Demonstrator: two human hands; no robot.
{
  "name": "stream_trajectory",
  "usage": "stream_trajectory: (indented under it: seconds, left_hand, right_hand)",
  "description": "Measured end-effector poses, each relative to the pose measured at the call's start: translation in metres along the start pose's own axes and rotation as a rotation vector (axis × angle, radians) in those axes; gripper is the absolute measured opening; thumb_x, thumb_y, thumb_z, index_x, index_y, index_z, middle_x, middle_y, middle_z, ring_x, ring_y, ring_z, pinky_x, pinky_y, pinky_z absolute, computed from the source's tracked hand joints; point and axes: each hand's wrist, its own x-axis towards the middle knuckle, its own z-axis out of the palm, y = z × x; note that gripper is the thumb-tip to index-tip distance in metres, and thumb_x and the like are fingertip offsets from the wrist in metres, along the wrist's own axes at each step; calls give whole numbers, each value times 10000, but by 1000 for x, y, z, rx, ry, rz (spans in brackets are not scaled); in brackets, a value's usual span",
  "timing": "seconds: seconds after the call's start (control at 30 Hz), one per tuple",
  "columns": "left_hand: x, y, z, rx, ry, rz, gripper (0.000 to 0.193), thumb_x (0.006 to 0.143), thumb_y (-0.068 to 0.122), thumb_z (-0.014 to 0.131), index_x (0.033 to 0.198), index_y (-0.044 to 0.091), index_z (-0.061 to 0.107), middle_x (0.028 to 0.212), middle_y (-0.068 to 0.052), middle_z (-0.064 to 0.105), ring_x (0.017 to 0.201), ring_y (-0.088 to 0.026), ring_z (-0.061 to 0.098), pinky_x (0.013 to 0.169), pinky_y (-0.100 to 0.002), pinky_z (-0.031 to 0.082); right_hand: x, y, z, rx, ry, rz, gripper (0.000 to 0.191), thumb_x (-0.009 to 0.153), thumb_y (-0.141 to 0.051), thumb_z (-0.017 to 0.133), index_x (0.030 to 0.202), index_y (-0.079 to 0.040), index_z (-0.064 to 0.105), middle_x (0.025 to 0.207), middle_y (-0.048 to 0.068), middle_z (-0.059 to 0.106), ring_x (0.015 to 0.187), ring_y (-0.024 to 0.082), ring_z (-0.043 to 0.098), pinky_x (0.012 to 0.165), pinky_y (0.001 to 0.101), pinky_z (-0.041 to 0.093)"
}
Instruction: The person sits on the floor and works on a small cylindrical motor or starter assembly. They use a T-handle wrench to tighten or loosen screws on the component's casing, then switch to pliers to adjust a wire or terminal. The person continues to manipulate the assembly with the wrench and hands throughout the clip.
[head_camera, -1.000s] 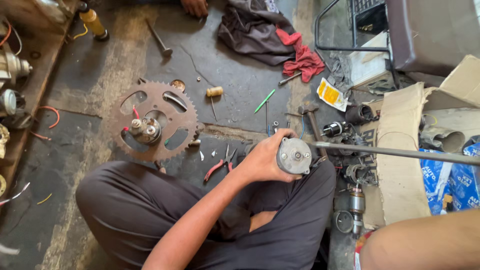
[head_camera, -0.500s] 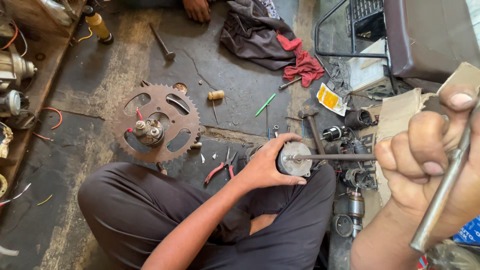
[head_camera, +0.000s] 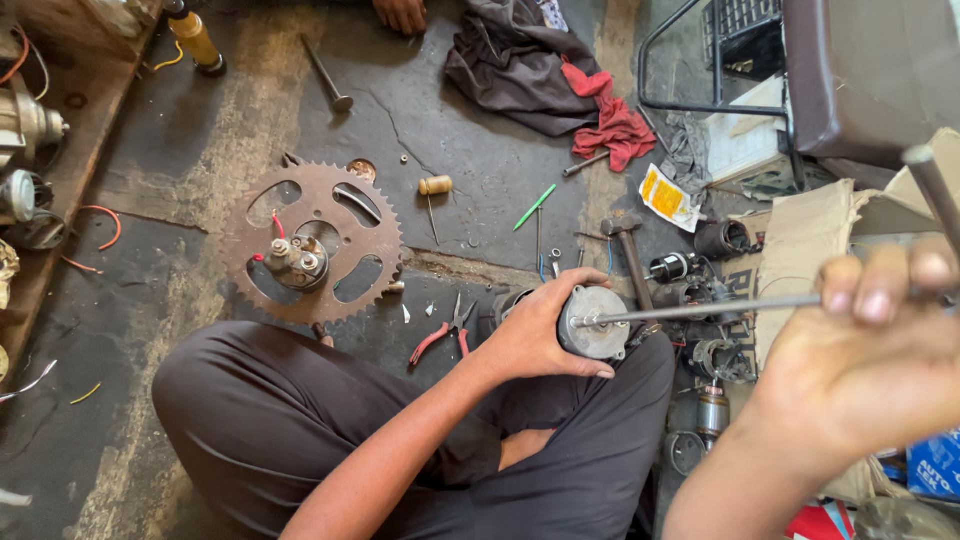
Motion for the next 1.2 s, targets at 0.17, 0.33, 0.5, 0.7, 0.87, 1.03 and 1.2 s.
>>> stream_trajectory:
  seconds: [0.17,0.33,0.5,0.7,0.87,1.03,1.2]
  left_hand:
    - [0,0,2,18,20,-2,986,631,417,940,1443,103,478,1374,-129,624,1300,-323,626,1098,-412,493]
    - [2,-1,4,26,22,-49,948,599,384,944,1390,103,503,1293,-120,656,1234,-322,652,1055,-409,511]
    - [5,-5,2,1,-4,-31,895,597,340,933,1355,102,519,1238,-128,669,1183,-322,670,1026,-408,525]
    - [5,-10,2,15,-8,-21,925,586,348,932,1365,97,501,1224,-135,674,1168,-337,669,1008,-415,524]
    - [5,-8,3,27,3,-17,920,588,360,938,1356,97,505,1219,-143,677,1169,-340,671,1009,-416,522]
    - [5,-1,-1,19,13,-42,903,581,344,938,1345,102,521,1213,-130,692,1159,-321,690,996,-400,540]
    - [6,3,-3,9,-10,-69,863,593,331,933,1326,106,537,1207,-114,700,1153,-292,706,997,-391,551]
  right_hand:
    - [-48,15,32,-144,76,-239,320,1218,-361,369,1111,-113,540,692,18,484,517,96,335,569,252,272]
    - [-68,32,72,-234,64,-391,363,1209,-397,349,1087,-116,544,687,35,506,526,113,353,574,265,277]
    - [-43,16,47,59,-140,-115,406,1200,-432,329,1063,-119,548,682,52,528,535,130,371,578,277,282]
    - [32,-5,54,415,-840,503,427,1146,-437,378,965,-126,609,514,-1,459,437,132,350,492,322,238]
    - [0,0,95,98,-535,288,389,1181,-488,434,1149,-116,546,610,11,384,519,87,351,524,271,242]
    - [-43,41,74,-198,-34,-203,506,1129,-497,444,1478,-135,387,750,75,415,581,175,353,522,317,278]
    - [-35,30,72,-51,-259,-38,618,1070,-638,348,1367,-103,436,725,86,459,546,203,396,488,358,359]
